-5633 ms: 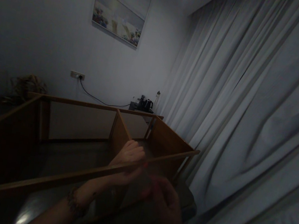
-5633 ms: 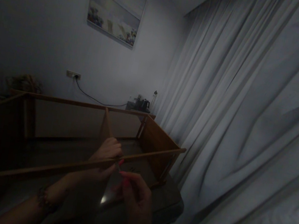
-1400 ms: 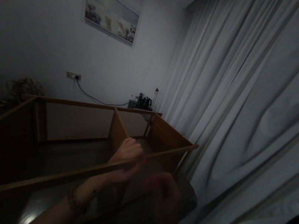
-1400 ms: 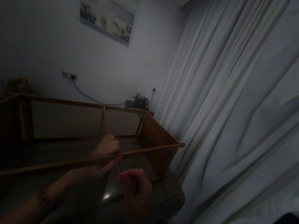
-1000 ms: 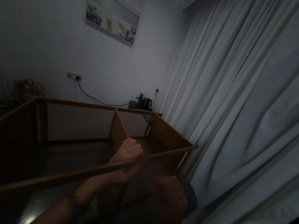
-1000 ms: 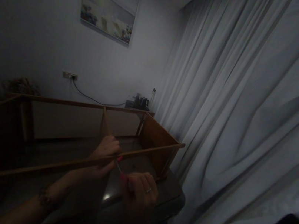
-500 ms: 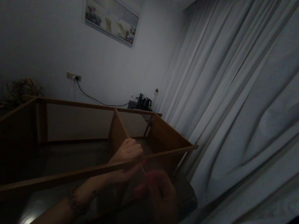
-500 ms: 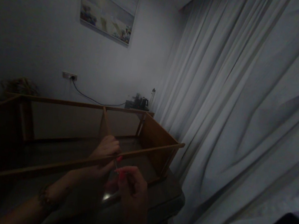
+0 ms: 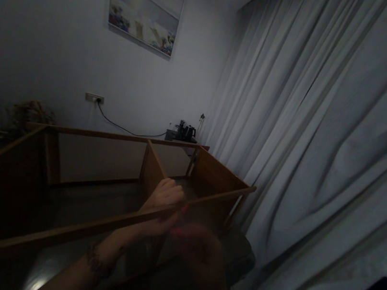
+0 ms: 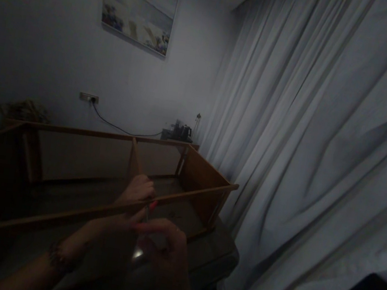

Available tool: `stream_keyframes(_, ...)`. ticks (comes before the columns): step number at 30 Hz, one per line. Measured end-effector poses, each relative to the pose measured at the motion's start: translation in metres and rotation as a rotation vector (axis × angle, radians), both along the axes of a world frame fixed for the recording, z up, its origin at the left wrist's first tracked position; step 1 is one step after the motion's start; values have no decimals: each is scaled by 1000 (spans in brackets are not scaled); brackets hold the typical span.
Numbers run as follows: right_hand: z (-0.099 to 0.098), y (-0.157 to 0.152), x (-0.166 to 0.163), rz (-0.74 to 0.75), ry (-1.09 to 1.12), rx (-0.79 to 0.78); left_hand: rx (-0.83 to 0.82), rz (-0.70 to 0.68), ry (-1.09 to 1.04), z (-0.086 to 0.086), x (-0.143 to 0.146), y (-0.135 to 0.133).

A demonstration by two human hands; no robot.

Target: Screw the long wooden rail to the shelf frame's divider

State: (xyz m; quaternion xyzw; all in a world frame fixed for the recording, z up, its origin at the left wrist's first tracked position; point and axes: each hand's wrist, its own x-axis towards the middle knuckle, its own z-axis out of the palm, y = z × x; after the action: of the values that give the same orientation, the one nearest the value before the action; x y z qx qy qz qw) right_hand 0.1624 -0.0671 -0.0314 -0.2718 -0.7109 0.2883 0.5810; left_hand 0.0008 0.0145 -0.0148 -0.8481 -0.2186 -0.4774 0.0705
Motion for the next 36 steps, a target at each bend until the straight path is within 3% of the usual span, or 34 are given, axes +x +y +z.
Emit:
stream_keyframes(4, 4, 7, -7, -134, 15, 184, -1, 2, 3, 3, -1, -4)
stream_keyframes(9, 7, 7, -14, -229, -71, 223, -10, 6, 15, 1, -2, -1)
stream_keyframes(13, 8, 1, -16, -310, -1, 105, -2, -15, 10, 0, -2, 0)
stream_keyframes(16, 7, 0, -18, -279, 124, -39, -9, -10, 14, 2, -2, -2)
stream_keyframes(19, 3, 0, -17, -237, 187, -80, -20, -4, 23, 5, -2, -6)
stream_keyframes(29, -1, -7, -4, -364, -130, 134, -9, 33, 13, 7, -1, -6)
stream_keyframes(36, -6, -10, -21, -182, 79, -177, 3, 28, 18, 3, 0, -3)
